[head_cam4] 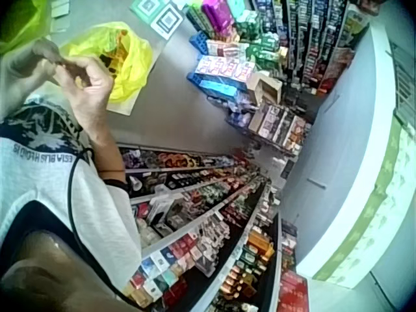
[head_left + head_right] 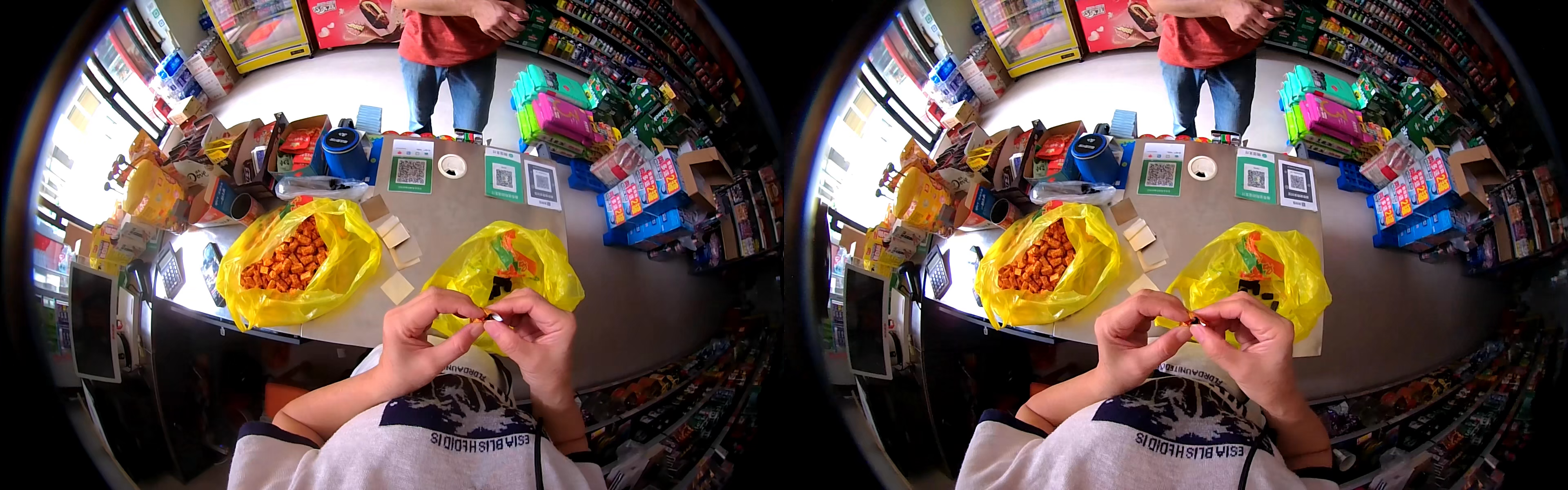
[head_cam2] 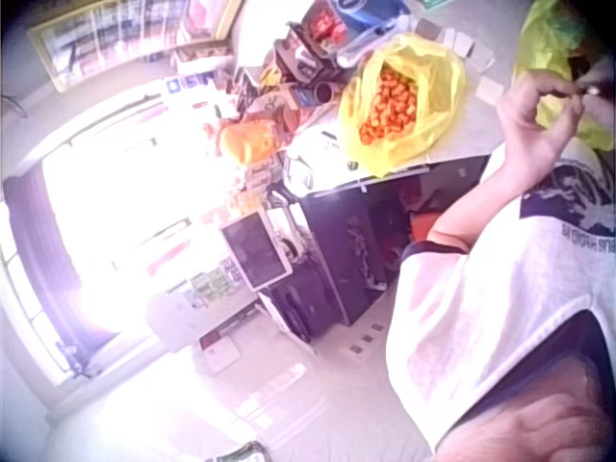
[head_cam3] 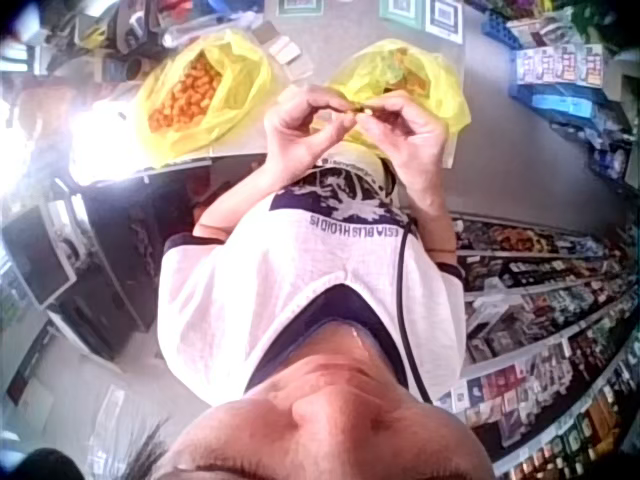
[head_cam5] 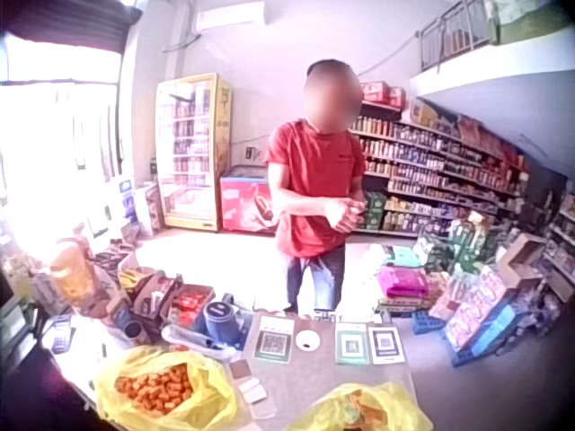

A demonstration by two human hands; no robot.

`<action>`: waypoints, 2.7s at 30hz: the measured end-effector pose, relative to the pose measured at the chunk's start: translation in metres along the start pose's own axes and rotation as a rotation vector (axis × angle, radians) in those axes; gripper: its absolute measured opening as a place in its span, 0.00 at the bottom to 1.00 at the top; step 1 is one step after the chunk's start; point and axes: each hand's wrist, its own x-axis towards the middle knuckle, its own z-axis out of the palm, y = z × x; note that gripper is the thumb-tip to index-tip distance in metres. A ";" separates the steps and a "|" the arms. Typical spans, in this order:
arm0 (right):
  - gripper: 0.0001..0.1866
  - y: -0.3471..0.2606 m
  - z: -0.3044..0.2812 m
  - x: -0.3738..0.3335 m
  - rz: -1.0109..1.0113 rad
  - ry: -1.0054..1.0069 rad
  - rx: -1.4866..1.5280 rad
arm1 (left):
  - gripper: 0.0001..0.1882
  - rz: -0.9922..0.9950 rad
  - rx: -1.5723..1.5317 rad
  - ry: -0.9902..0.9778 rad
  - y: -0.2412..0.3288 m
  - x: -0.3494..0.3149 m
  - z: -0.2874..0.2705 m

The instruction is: The person assembles small electronic components by hand at a counter, picking up individual pieces from a bag and fitting them together.

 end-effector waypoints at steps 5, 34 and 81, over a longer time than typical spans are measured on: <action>0.07 0.000 0.003 -0.001 0.055 0.035 0.105 | 0.12 0.029 -0.089 0.075 -0.004 -0.002 0.006; 0.12 0.002 -0.015 0.012 -0.358 -0.188 -0.262 | 0.07 -0.106 -0.108 0.010 0.012 0.003 0.004; 0.11 -0.007 -0.006 0.031 -0.685 -0.120 -0.578 | 0.05 -0.296 -0.393 -0.015 0.015 0.017 -0.005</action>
